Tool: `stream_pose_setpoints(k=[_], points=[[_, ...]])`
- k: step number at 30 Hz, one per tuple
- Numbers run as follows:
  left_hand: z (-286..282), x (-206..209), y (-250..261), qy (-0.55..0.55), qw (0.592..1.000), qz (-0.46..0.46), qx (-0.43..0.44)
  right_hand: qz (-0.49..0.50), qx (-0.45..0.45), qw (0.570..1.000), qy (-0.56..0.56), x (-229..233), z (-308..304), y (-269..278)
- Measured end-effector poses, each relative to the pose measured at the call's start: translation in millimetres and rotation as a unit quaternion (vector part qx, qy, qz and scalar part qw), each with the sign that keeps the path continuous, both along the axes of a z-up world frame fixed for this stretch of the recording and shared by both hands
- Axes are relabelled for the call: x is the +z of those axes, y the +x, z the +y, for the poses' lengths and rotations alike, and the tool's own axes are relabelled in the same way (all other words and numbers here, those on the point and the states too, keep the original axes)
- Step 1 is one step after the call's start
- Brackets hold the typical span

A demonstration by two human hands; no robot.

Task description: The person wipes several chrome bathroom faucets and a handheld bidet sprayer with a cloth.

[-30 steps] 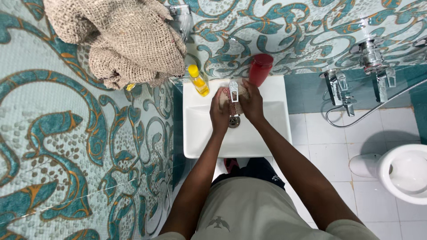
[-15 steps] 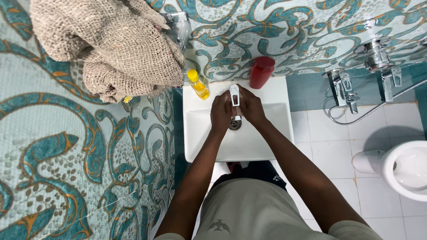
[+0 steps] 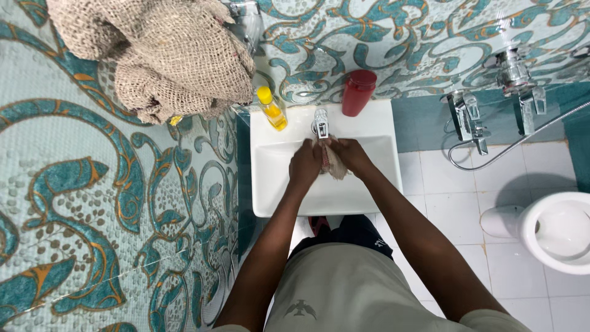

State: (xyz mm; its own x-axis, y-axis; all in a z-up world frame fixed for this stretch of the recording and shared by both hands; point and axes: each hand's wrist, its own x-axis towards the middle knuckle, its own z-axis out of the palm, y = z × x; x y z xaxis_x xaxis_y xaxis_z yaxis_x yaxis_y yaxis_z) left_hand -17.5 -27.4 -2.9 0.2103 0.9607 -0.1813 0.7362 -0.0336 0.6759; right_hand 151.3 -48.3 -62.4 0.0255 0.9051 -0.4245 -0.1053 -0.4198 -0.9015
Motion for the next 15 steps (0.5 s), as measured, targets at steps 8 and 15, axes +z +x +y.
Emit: stream_pose_setpoints(k=[8, 15], points=[[34.9, -20.3, 6.0, 0.013, 0.999, 0.031, -0.012, -0.247, 0.004, 0.969, 0.004, 11.4, 32.4, 0.0], [-2.7, -28.0, -7.0, -0.050, 0.998, -0.031, -0.009, -0.174, 0.040, 0.983, 0.033, 4.1, -2.3, 2.9]])
